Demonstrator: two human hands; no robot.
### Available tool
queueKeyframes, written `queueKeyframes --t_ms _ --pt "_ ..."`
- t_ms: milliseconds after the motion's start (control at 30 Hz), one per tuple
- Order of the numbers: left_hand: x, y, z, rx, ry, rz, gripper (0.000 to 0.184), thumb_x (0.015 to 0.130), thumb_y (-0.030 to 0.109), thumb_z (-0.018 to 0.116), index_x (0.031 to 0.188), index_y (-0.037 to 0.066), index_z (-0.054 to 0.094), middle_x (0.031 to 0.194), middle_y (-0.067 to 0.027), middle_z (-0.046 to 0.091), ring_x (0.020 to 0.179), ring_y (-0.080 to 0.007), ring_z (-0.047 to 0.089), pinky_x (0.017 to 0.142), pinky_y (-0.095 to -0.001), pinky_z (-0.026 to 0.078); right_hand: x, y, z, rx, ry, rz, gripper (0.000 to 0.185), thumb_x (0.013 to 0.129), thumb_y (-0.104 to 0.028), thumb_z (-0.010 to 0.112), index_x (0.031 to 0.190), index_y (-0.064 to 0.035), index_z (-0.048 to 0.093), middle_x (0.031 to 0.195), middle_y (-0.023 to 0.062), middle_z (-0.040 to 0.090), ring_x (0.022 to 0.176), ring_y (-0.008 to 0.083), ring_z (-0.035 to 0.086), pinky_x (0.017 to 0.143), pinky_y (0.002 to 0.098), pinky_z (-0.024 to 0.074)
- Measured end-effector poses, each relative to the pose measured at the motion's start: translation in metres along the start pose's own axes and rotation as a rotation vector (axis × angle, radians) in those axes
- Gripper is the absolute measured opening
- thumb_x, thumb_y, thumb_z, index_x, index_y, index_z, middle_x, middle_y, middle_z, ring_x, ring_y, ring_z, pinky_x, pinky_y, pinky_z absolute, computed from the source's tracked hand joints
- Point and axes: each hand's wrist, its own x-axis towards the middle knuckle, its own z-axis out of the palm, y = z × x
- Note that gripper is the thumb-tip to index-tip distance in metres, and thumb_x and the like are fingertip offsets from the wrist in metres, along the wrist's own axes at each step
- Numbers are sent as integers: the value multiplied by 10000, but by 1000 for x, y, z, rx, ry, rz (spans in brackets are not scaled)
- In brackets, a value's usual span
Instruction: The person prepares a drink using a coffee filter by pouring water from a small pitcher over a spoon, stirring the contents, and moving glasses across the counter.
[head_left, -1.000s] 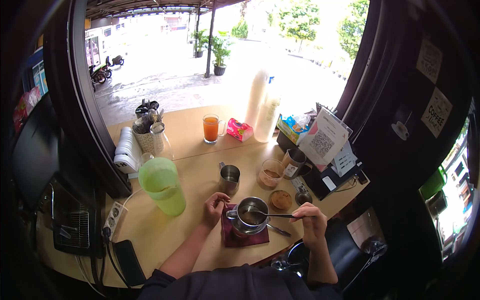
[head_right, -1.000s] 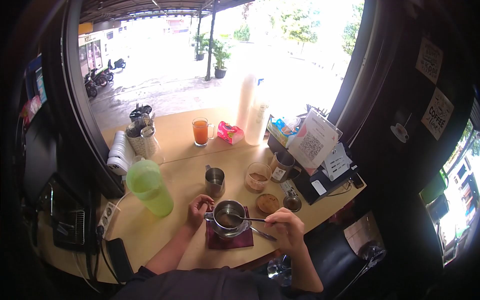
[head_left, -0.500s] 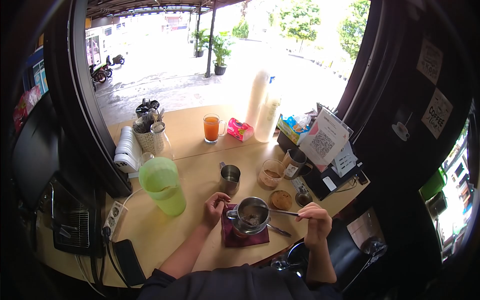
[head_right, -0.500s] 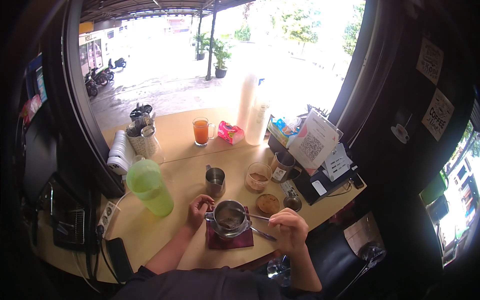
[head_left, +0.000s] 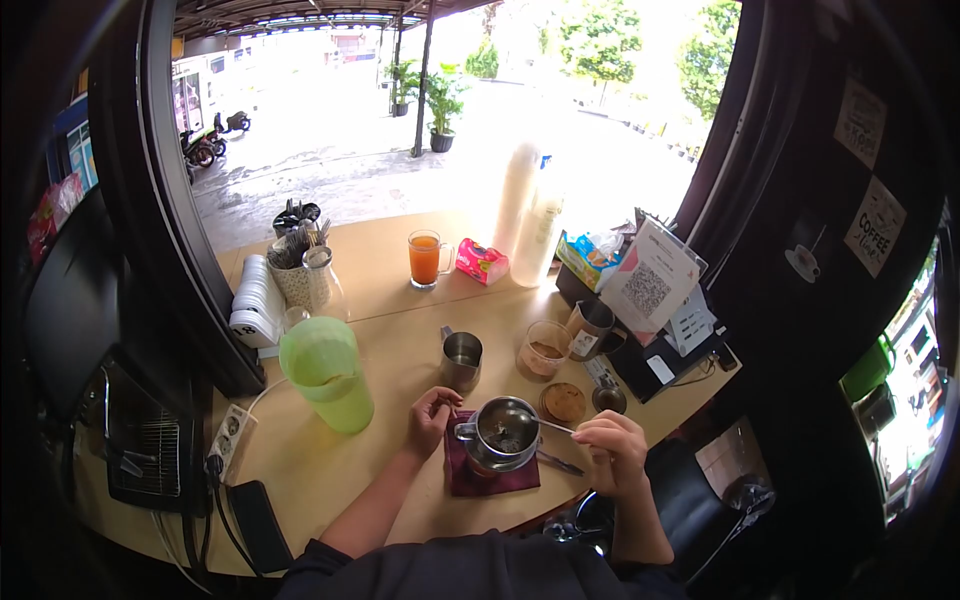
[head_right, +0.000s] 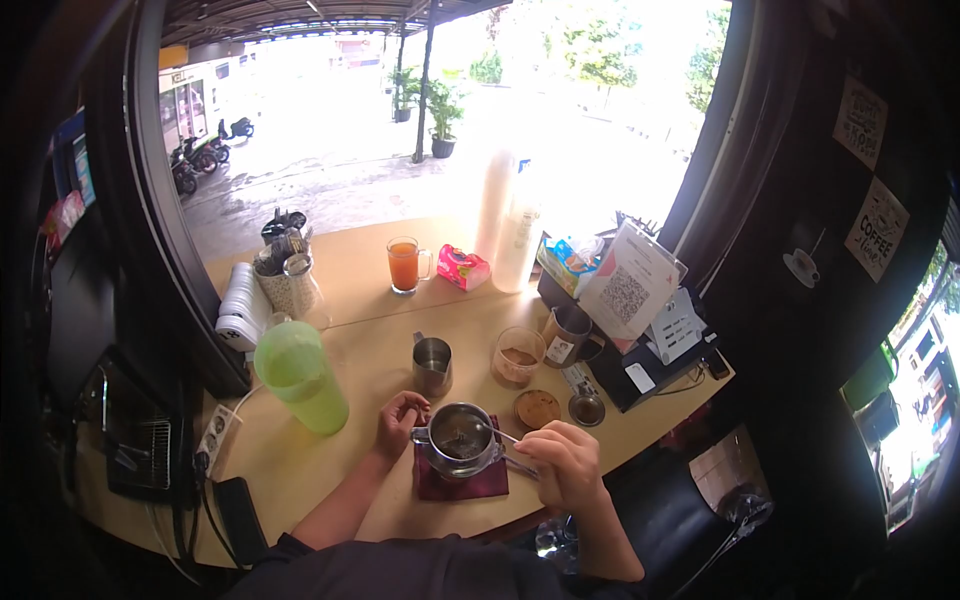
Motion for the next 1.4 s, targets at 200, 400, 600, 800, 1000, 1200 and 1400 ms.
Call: queueKeyframes --t_ms 200,400,600,800,1000,1200,1400 --pt "0 -1 -1 -9 -5 0 221 857 -58 437 948 -8 632 837 -37 630 703 -56 552 672 -206 460 -7 -1 3 64 299 102 156 997 -138 447 965 -14 535 750 87 617 615 183 576 569 285 463" --pt "0 -5 -1 -29 -1 2 224 857 -61 433 948 -6 631 845 -34 627 696 -56 547 653 -201 457 0 52 -3 54 716 526 177 1025 -195 450 1008 -32 517 752 47 594 626 106 524 590 234 431" --pt "1 1 0 -19 2 -7 229 859 -64 430 954 0 629 852 -29 626 687 -51 542 643 -199 452 -17 129 30 -32 521 726 193 1014 -222 498 974 -39 544 696 36 614 618 96 548 577 248 425" --pt "0 -5 -1 -30 18 -25 227 859 -63 434 954 0 631 849 -29 629 688 -52 547 646 -199 451 -20 161 56 -164 383 750 257 1002 -255 530 907 -16 544 667 61 634 604 107 598 575 259 447" --pt "1 1 0 4 12 -21 228 860 -62 435 954 3 632 844 -26 628 690 -50 548 646 -203 451 -26 178 65 -222 344 765 267 1000 -252 531 895 -7 540 658 84 634 621 165 654 564 294 459" --pt "0 -1 -1 11 14 -16 226 854 -67 438 953 -1 630 848 -27 629 693 -55 552 647 -204 454 -26 180 65 -253 352 746 272 1000 -253 532 892 -3 538 665 87 632 613 161 656 557 293 462" --pt "1 -1 -2 21 -4 2 222 852 -62 440 954 -4 629 854 -31 632 698 -58 558 660 -206 461 -27 178 63 -187 423 737 244 996 -232 540 887 -13 540 668 64 615 608 142 651 553 275 455"
